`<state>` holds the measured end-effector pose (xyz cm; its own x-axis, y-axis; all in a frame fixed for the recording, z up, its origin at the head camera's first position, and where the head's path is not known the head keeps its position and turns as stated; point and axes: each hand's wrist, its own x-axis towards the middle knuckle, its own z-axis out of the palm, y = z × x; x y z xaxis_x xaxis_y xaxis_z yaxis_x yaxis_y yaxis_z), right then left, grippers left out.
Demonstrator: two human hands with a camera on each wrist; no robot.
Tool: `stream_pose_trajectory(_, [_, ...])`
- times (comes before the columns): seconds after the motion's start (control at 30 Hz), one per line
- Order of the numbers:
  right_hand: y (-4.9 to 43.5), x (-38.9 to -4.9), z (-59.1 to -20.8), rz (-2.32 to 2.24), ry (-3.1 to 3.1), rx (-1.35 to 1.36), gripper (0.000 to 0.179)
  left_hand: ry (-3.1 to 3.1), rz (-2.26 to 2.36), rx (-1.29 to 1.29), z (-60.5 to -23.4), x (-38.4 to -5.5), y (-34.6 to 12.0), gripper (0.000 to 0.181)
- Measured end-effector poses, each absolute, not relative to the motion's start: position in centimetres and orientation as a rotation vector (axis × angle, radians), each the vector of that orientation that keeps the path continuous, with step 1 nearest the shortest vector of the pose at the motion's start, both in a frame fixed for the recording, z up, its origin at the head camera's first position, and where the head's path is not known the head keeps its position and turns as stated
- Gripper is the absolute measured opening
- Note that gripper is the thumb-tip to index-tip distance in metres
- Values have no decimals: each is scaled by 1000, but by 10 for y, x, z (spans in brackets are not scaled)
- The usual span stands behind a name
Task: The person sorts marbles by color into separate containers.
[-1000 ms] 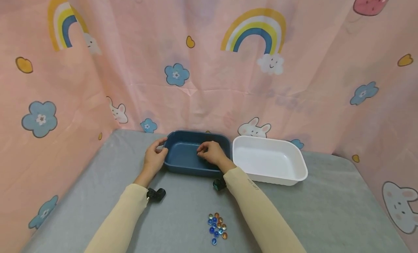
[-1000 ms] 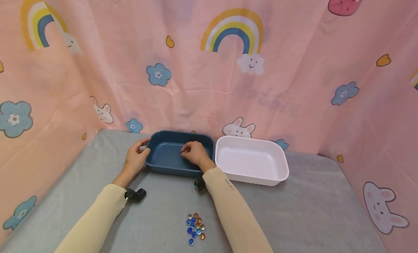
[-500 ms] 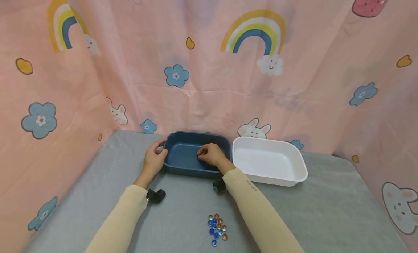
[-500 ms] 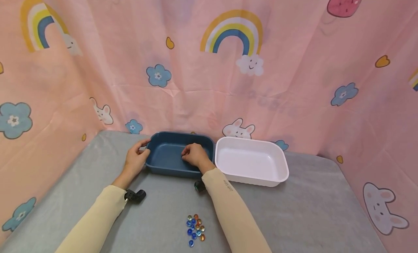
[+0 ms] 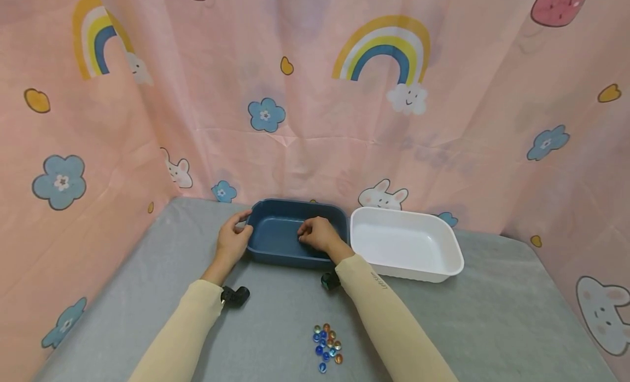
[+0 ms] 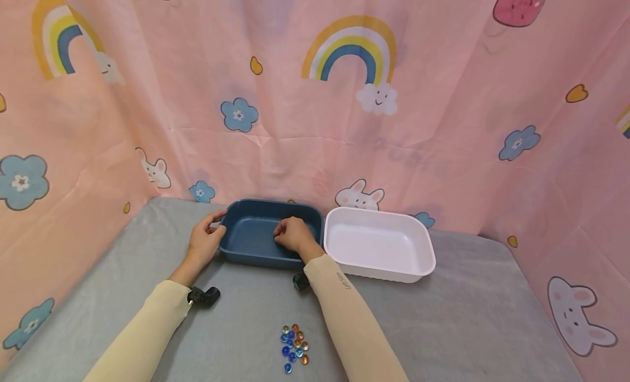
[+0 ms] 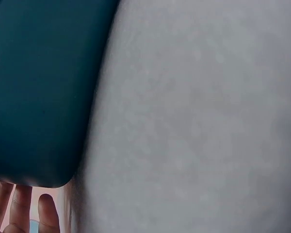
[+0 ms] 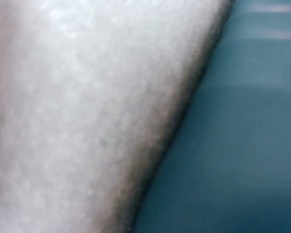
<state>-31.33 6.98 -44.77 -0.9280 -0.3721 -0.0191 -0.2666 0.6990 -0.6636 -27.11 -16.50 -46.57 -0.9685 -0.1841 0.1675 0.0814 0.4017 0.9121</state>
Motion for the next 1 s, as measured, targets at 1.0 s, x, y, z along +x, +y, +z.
stream_pose_trajectory(1.0, [67,-310,-435,-1424,2760,-471,29,-2410,-1588,90,-464,-269,-164,42])
